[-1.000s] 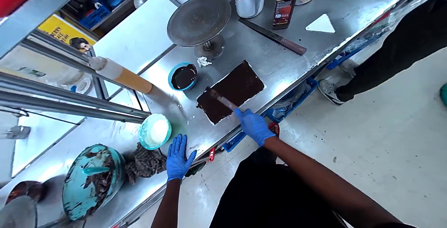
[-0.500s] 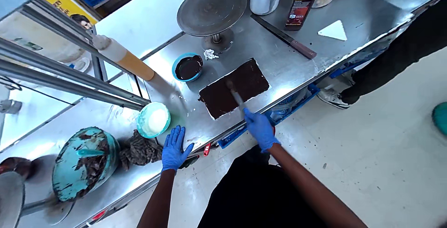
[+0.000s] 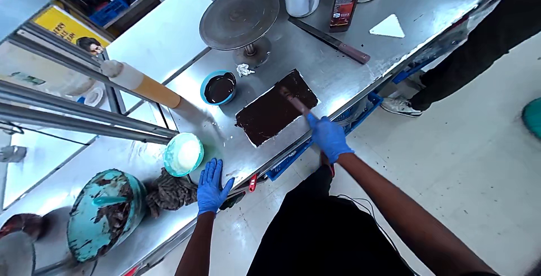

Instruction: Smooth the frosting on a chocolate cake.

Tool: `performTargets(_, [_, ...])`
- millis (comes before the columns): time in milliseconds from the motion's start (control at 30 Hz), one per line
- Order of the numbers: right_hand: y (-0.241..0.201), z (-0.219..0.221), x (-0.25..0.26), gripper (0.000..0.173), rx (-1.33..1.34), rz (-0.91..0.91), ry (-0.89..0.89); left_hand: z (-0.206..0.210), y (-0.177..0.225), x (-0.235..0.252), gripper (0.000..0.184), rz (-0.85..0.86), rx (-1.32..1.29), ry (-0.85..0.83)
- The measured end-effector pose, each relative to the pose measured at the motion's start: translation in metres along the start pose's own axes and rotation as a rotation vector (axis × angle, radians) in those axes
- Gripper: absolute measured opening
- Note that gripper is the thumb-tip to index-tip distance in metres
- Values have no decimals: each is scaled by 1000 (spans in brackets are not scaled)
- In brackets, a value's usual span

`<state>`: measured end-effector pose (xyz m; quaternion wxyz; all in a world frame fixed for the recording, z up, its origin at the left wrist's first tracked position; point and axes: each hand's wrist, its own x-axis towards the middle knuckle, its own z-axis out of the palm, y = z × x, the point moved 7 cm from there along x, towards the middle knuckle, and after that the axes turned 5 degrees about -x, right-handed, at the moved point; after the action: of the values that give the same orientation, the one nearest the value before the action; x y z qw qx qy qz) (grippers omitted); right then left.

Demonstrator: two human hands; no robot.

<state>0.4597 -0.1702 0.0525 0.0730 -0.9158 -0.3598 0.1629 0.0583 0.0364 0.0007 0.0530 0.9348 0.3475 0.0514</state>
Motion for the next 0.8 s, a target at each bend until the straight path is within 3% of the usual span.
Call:
performTargets(133, [48, -17, 18, 42, 24, 54, 134, 0, 1, 1, 88, -6, -16, -14])
performTargets(233, [53, -18, 11, 41, 144, 69, 174, 2, -1, 1, 89, 0, -12, -2])
performTargets(367, [6, 6, -34, 39, 266, -77, 192, 3, -2, 0, 89, 5, -1, -2])
performTargets(533, [-60, 53, -62, 51, 93, -229, -29, 2, -2, 1, 88, 15, 1, 23])
performTargets(633, [-36, 46, -51, 53, -11, -256, 52, 1, -1, 2, 89, 12, 4, 26])
performTargets(800, [45, -2, -4, 43, -58, -96, 156, 3, -1, 0, 88, 9, -16, 24])
